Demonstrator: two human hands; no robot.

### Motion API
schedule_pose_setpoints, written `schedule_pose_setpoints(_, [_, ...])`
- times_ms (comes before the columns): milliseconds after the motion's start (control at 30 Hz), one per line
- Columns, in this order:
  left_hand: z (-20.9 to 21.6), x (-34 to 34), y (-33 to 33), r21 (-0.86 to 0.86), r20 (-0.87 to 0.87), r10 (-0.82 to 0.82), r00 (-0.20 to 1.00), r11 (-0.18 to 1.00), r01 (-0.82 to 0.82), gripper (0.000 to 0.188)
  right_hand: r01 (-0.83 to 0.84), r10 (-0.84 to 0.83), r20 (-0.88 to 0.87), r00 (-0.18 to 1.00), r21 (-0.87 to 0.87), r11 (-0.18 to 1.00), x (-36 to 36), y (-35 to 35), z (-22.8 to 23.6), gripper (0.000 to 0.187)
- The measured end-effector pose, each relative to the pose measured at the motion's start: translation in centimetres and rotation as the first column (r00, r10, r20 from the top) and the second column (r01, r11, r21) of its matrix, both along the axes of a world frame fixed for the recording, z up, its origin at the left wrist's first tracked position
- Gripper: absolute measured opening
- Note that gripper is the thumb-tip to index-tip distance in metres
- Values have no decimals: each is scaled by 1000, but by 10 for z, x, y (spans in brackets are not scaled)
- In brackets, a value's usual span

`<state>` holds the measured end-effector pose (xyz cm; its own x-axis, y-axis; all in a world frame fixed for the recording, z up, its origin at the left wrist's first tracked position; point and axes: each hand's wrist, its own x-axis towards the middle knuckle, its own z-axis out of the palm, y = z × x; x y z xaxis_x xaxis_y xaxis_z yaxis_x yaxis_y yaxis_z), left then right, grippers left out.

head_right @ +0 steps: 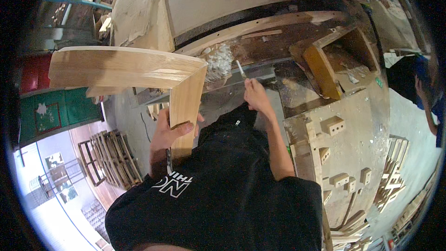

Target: The person scrapes the edges of wooden frames with a metal tool to remove rough spots or glue residue. They repeatedly pick up frames from a workbench, scrape each side, and place the frames back on the bench. Other workers are visible in the background.

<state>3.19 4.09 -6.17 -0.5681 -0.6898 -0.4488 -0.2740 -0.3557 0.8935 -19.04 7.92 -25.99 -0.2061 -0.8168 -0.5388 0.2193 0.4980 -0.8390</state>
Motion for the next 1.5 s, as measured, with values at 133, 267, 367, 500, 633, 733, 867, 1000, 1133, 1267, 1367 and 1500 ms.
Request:
schedule_pose_setpoints(133, [10, -7, 8, -85, -26, -39, 999, 996, 37, 36, -88, 85, -28, 996, -102, 991, 12, -40, -19, 34])
schedule_pose_setpoints(267, [14, -13, 17, -115, -46, -96, 994, 989, 90, 38, -107, 107, -281, 954, 14, 994, 10, -66, -62, 38])
schedule_pose_setpoints(367, [17, -4, 27, -71, -84, -19, 996, 997, 13, 40, -128, 149, -333, 931, 81, 988, 14, -52, -67, 38])
schedule_pose_setpoints(500, [20, -3, 29, -16, -60, -3, 998, 1000, 2, 47, -68, 84, -360, 929, 58, 996, -12, -3, -72, 32])
schedule_pose_setpoints(633, [26, -16, 26, 34, -155, -69, 986, 997, 76, 55, 122, -126, 117, 985, 41, 992, -28, 46, 5, 35])
schedule_pose_setpoints(733, [25, -37, 7, 24, -318, -169, 933, 982, 186, 74, 271, -227, 329, 917, -91, 958, -31, 56, 63, 31])
schedule_pose_setpoints(867, [17, -69, -29, -36, -187, -128, 974, 992, 124, 90, 448, -284, 475, 833, -277, 850, -20, 74, 134, 29])
schedule_pose_setpoints(1000, [-3, -73, -56, -55, -572, -186, 799, 980, 189, 104, 476, -196, 574, 795, -391, 787, 8, 93, 197, 29])
schedule_pose_setpoints(1133, [-22, -79, -58, 12, -639, -133, 758, 983, 182, 104, 453, -72, 656, 751, -433, 779, 44, 95, 229, 22])
schedule_pose_setpoints(1267, [-18, -74, -53, -102, -653, -287, 701, 951, 293, 81, 409, -31, 560, 828, -565, 716, 61, 90, 231, 29])
schedule_pose_setpoints(1367, [-4, -87, -38, -114, -647, -351, 677, 922, 369, 61, 404, -38, 549, 835, -565, 719, 55, 90, 234, 29])
schedule_pose_setpoints(1500, [-6, -81, -38, -152, -569, -377, 731, 922, 357, 57, 396, -1, 600, 800, -527, 752, 49, 93, 241, 26])
